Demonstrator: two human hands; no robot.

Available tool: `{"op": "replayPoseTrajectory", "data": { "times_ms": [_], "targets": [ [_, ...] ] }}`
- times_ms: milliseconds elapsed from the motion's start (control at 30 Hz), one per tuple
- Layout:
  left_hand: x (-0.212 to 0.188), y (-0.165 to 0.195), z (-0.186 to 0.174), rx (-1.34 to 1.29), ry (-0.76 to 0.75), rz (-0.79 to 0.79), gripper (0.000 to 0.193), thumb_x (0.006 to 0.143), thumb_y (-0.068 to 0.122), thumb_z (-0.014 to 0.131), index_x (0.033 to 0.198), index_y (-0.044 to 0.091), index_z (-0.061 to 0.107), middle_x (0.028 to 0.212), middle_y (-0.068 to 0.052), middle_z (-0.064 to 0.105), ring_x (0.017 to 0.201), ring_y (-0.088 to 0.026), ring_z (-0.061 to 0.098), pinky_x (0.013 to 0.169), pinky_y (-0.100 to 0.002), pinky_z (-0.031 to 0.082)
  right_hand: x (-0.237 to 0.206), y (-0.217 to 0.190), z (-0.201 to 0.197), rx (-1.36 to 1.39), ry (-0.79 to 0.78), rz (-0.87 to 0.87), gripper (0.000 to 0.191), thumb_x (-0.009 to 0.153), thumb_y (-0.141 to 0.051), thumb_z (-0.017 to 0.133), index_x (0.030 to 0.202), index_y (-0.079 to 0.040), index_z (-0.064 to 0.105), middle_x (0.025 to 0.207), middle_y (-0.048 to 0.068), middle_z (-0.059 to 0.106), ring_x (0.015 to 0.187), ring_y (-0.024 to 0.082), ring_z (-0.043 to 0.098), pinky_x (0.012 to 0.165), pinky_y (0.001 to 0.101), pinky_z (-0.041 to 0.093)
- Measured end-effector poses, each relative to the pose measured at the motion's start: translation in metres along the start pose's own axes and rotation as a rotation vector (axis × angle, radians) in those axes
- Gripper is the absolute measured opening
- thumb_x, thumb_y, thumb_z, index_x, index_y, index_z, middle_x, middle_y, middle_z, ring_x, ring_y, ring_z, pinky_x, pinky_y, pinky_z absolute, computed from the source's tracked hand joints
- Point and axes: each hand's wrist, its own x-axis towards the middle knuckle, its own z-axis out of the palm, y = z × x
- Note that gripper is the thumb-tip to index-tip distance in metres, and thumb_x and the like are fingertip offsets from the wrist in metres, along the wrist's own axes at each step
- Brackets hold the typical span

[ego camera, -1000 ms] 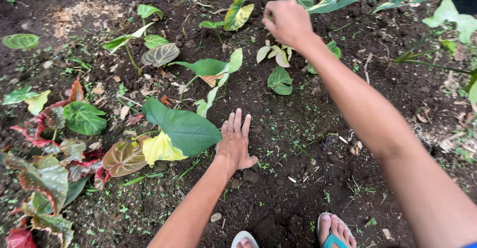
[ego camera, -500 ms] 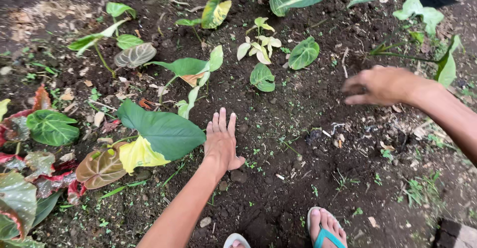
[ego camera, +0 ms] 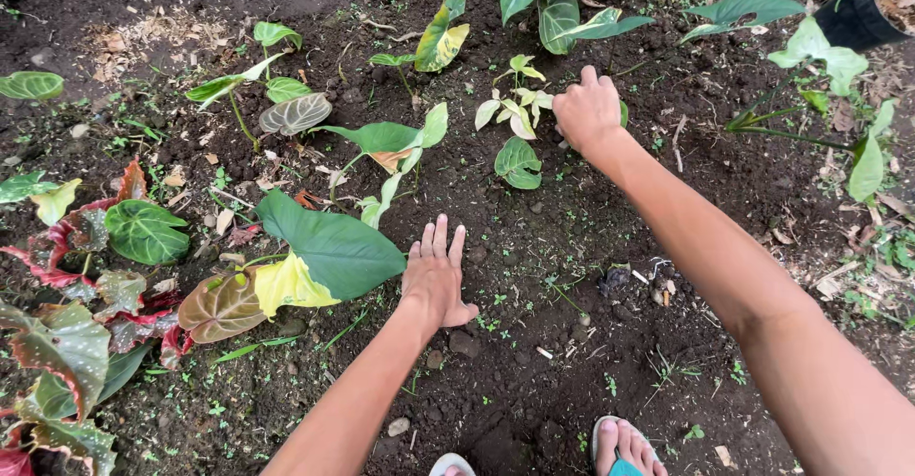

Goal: The person kneels in a garden bed and removes small weeds by hand from around several ornamental plants. They pull the weeds from the soil and place them aside, working methodically across the area.

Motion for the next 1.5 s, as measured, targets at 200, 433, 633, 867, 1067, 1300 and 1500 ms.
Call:
{"op": "replayPoseTrajectory", "data": {
  "times_ms": [200,433,633,867,1067,1300,1500],
  "targets": [
    [0.000,0.004,-0.003,0.050,-0.013,0.006,0.135,0.080,0.076,0.066,0.162,-0.002,-0.008,0.167,-0.033,-0.009,0.156,-0.044,0.005,0.124,-0.048,0.019,-0.003,0.000,0.005,0.014,0.044,0.027,0.010,0.087,-0.019,0.071,0.089,-0.019,0.080,0.090,0.004,0.078,0.107,0.025,0.059,0.090,0.0404,0.040],
    [-0.004,0.004,-0.011,0.046,-0.022,0.003,0.135,0.080,0.077,0.066,0.162,-0.001,-0.007,0.167,-0.033,-0.008,0.157,-0.044,0.007,0.124,-0.049,0.021,-0.006,0.007,0.002,0.143,0.164,-0.007,0.013,0.088,-0.019,0.069,0.082,-0.013,0.078,0.083,0.009,0.076,0.098,0.027,0.061,0.087,0.0433,0.044],
    [-0.003,0.004,-0.008,0.030,-0.029,-0.002,0.134,0.080,0.075,0.066,0.162,-0.001,-0.007,0.167,-0.033,-0.008,0.156,-0.045,0.007,0.123,-0.050,0.022,0.007,0.028,-0.006,0.651,0.362,0.215,0.009,0.088,-0.015,0.071,0.091,-0.011,0.078,0.083,0.015,0.074,0.087,0.036,0.066,0.077,0.0480,0.058],
    [-0.004,0.001,-0.006,0.016,-0.007,0.017,0.135,0.078,0.075,0.067,0.162,-0.002,-0.005,0.167,-0.034,-0.007,0.156,-0.047,0.006,0.122,-0.053,0.023,0.030,0.012,-0.012,0.815,0.193,0.307,0.014,0.086,-0.014,0.073,0.097,-0.016,0.082,0.093,0.018,0.076,0.085,0.040,0.072,0.080,0.0496,0.058],
    [-0.006,0.000,-0.008,0.002,-0.011,0.016,0.136,0.077,0.076,0.067,0.162,-0.003,-0.005,0.166,-0.037,-0.007,0.155,-0.049,0.005,0.122,-0.054,0.020,0.063,0.000,-0.016,0.957,0.252,0.305,0.023,0.080,-0.002,0.069,0.099,-0.010,0.080,0.095,0.013,0.078,0.085,0.030,0.076,0.079,0.0432,0.061],
    [-0.004,0.000,-0.003,0.028,-0.013,0.028,0.137,0.077,0.077,0.065,0.160,-0.006,-0.004,0.165,-0.038,-0.006,0.154,-0.051,0.006,0.121,-0.056,0.020,0.066,-0.009,-0.004,1.086,0.214,0.239,0.031,0.082,-0.020,0.087,0.106,-0.004,0.073,0.085,0.014,0.073,0.078,0.029,0.073,0.075,0.0407,0.058],
    [-0.005,0.001,-0.008,0.058,-0.031,0.030,0.137,0.078,0.077,0.065,0.161,-0.007,-0.005,0.164,-0.040,-0.005,0.153,-0.052,0.008,0.121,-0.055,0.023,0.064,-0.008,-0.001,0.943,0.259,0.115,0.026,0.088,-0.017,0.085,0.106,-0.002,0.074,0.092,0.021,0.072,0.087,0.038,0.071,0.081,0.0461,0.056]
  ]
}}
